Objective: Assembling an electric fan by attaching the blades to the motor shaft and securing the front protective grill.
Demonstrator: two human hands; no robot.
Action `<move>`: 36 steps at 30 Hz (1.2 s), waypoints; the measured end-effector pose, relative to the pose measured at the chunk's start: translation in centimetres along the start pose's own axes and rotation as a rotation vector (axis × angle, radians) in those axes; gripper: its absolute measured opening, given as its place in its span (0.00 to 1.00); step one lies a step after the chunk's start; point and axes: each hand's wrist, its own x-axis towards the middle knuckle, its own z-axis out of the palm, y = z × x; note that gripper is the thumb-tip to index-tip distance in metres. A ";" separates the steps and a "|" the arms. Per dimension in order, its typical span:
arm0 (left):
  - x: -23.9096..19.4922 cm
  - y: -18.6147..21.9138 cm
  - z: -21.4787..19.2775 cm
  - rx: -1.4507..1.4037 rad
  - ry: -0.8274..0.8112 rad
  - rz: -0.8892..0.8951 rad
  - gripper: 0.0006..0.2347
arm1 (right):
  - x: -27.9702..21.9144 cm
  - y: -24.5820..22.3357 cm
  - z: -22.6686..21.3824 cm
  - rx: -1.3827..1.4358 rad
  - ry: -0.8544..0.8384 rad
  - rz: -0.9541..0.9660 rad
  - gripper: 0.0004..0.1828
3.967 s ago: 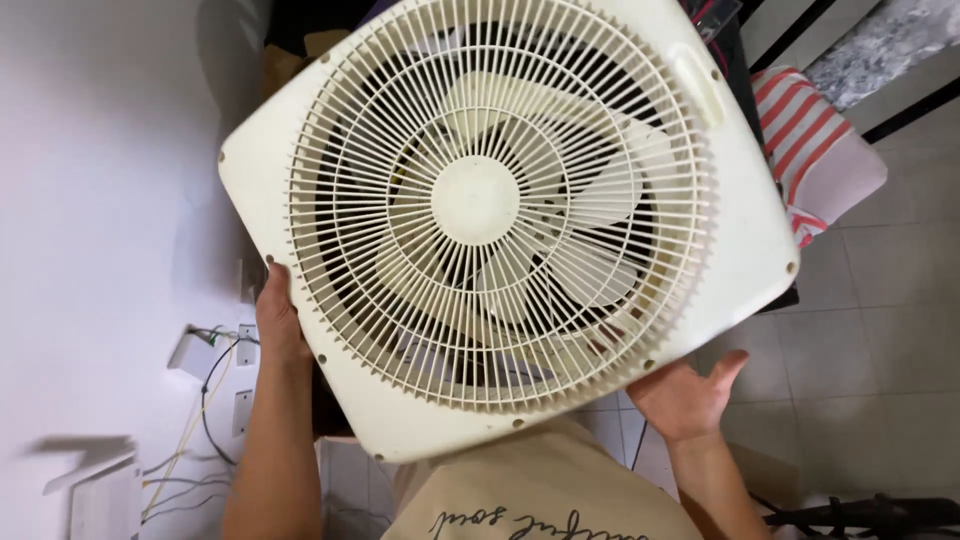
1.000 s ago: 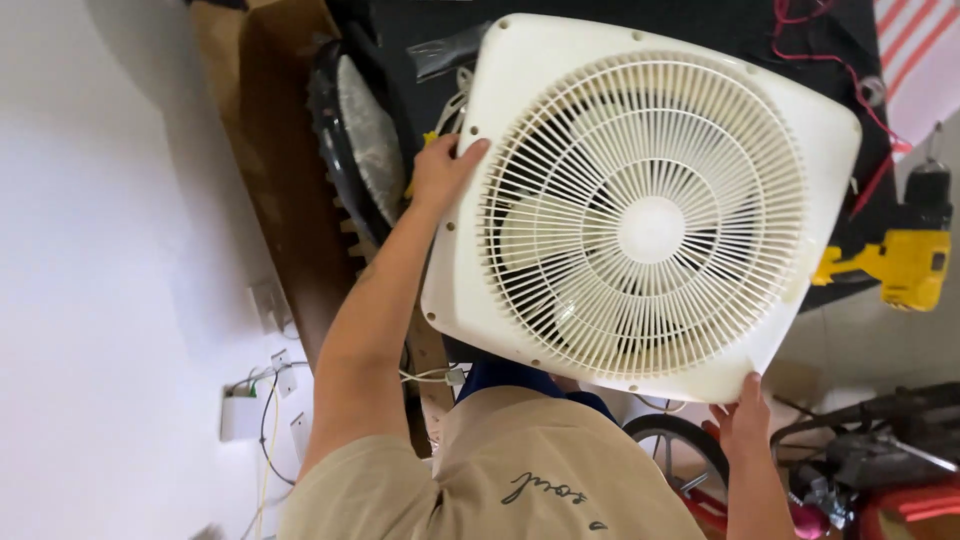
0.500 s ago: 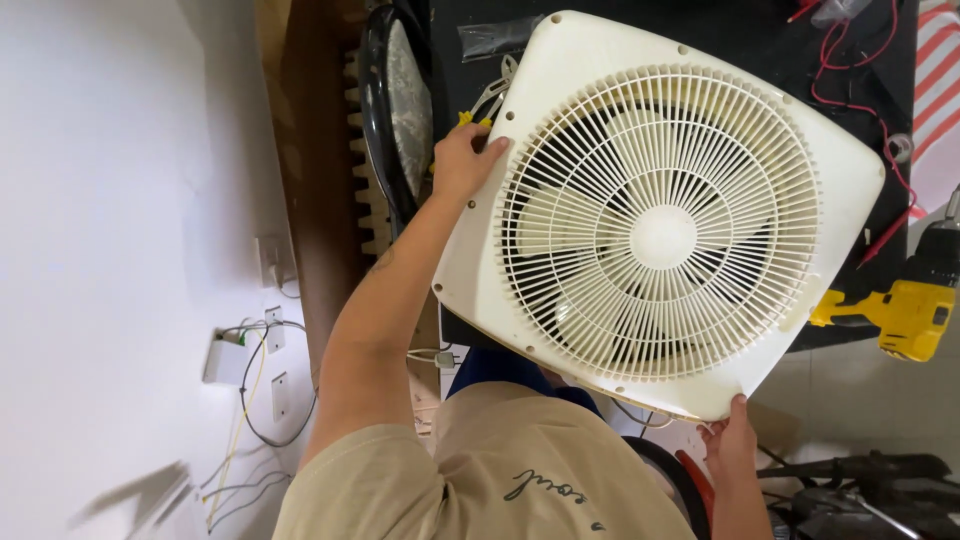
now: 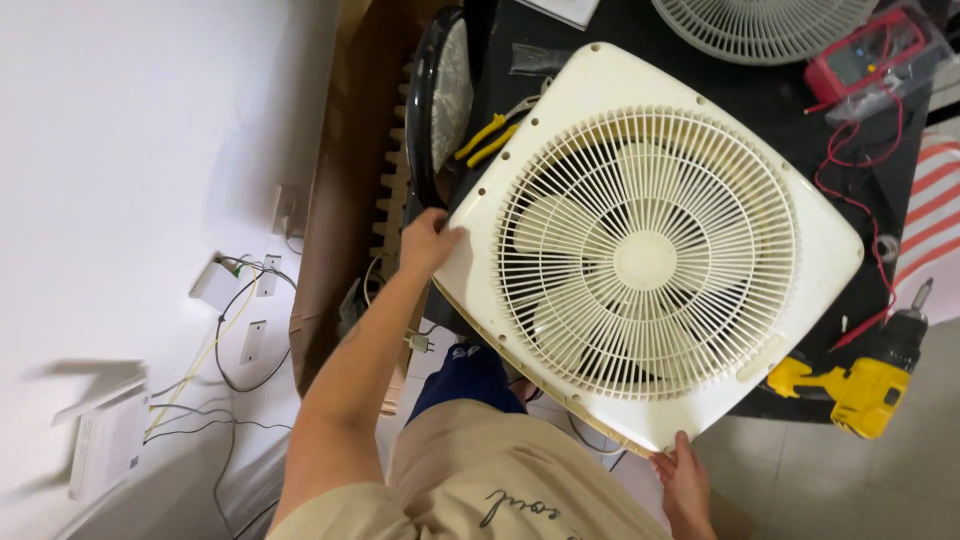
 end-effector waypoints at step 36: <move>4.1 -6.5 1.0 -0.081 -0.013 0.452 0.20 | -9.6 -36.9 55.6 -2.088 -0.776 -1.677 0.43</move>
